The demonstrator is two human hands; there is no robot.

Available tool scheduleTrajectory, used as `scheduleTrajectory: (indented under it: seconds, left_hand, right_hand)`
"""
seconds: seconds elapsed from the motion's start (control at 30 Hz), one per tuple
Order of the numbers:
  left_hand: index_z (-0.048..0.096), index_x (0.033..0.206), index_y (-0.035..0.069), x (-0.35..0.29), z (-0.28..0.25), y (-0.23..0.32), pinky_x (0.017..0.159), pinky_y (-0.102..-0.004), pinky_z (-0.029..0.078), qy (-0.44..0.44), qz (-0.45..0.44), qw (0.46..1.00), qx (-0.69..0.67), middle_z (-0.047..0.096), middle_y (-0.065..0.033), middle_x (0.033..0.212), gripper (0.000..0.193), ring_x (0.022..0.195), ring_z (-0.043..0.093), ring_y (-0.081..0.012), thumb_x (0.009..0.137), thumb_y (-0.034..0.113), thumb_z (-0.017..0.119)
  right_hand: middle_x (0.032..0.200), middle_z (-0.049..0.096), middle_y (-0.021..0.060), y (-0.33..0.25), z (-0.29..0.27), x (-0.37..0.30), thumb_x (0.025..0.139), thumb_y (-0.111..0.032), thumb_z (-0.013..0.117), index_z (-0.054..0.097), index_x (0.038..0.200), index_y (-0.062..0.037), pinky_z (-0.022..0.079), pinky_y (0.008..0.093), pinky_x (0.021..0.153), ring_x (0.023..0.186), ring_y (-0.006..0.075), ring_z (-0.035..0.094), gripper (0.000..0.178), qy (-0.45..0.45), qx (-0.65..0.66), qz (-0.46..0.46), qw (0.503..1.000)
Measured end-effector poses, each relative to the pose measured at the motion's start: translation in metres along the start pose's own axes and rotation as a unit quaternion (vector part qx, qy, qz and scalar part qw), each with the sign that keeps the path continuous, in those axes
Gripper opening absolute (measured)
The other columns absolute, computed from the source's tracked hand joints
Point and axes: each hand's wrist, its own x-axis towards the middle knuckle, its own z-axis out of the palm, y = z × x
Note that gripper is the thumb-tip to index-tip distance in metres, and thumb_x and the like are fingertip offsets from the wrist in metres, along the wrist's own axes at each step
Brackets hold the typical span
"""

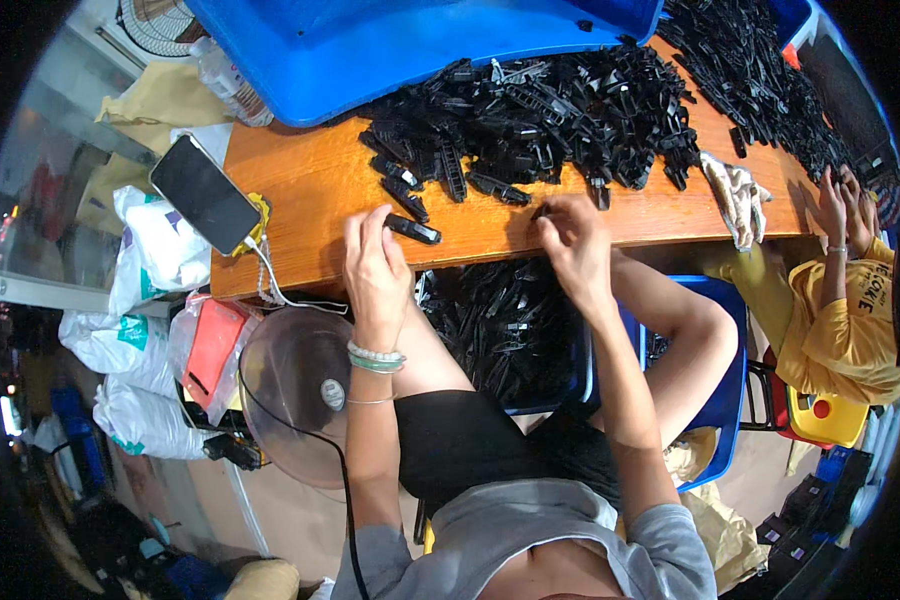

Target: The person assembles black plastic parts together by hand, dumps more plastic parts from a blue container onto the table, and joins additional plastic pieces together.

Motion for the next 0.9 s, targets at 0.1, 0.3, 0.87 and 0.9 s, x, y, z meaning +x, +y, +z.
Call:
scheduleTrajectory:
  seconds: [0.1, 0.3, 0.87, 0.9]
  left_hand:
    - [0.065, 0.100, 0.000, 0.004, 0.000, -0.006, 0.085, -0.0386, 0.047, -0.049, 0.093, 0.990, 0.089, 0.060, -0.0145, 0.103, 0.025, 0.094, 0.058, -0.0311, 0.076, 0.004, 0.070]
    - [0.066, 0.095, -0.002, -0.013, 0.027, 0.020, 0.076, -0.0389, 0.048, -0.092, 0.100, 0.989, -0.057, 0.060, -0.0130, 0.096, 0.024, 0.088, 0.056, -0.0297, 0.073, 0.005, 0.074]
    - [0.068, 0.103, -0.002, -0.013, 0.026, 0.019, 0.082, -0.0384, 0.046, -0.150, 0.099, 0.976, -0.124, 0.059, -0.0151, 0.096, 0.024, 0.091, 0.055, -0.0295, 0.080, 0.004, 0.068]
    - [0.068, 0.103, -0.002, -0.010, 0.023, 0.019, 0.082, -0.0378, 0.047, -0.169, 0.087, 0.970, -0.148, 0.059, -0.0148, 0.094, 0.023, 0.090, 0.056, -0.0288, 0.080, 0.003, 0.068]
  right_hand:
    - [0.095, 0.059, 0.0141, -0.005, -0.008, -0.007, 0.075, -0.008, 0.068, 0.064, 0.102, -0.0007, 0.042, 0.0415, 0.080, 0.087, 0.0329, 0.056, 0.028, -0.002, -0.314, -0.106, 0.944]
    - [0.084, 0.065, 0.0151, -0.007, 0.001, -0.012, 0.074, -0.005, 0.072, 0.069, 0.095, 0.0005, 0.045, 0.0383, 0.079, 0.083, 0.0303, 0.059, 0.022, -0.053, -0.098, -0.041, 0.993]
    - [0.089, 0.060, 0.0094, -0.016, 0.018, -0.025, 0.066, -0.002, 0.077, 0.071, 0.095, -0.0006, 0.044, 0.0350, 0.080, 0.088, 0.0259, 0.056, 0.029, -0.043, -0.176, -0.103, 0.978]
    - [0.089, 0.060, 0.0100, -0.015, 0.016, -0.025, 0.067, -0.004, 0.077, 0.071, 0.096, -0.0009, 0.044, 0.0357, 0.083, 0.090, 0.0267, 0.057, 0.029, -0.051, -0.176, -0.090, 0.979]
